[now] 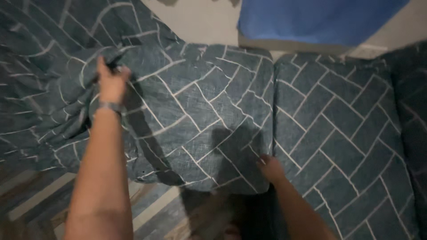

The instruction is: The person picks up a cap from the bed and hangs it on hooks on the door among other caps and bags, then picks up a plastic bottle from the bed and places it on a shelf. They then pull and smooth the bed sheet to straighten the bedding.

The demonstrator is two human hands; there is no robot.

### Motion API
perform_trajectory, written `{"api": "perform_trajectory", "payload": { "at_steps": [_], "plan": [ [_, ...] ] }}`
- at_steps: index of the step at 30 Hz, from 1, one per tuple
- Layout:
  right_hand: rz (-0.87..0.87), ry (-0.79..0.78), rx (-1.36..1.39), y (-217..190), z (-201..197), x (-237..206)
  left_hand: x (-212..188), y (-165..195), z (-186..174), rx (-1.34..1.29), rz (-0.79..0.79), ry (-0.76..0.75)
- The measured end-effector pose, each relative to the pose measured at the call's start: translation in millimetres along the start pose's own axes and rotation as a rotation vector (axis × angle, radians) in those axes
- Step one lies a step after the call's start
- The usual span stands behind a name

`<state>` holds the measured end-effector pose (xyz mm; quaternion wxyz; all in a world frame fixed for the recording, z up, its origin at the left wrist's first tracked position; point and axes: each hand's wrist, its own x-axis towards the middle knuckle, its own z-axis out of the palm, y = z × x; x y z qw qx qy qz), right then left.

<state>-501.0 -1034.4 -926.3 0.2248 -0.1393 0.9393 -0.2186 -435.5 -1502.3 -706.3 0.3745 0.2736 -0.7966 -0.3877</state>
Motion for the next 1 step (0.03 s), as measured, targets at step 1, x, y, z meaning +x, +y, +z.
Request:
{"api": "perform_trajectory", "payload": {
  "at_steps": [1],
  "plan": [
    [0.018, -0.021, 0.065, 5.9, 3.8, -0.3, -11.6, 7.7, 52.8, 0.000, -0.007, -0.014]
  ]
}}
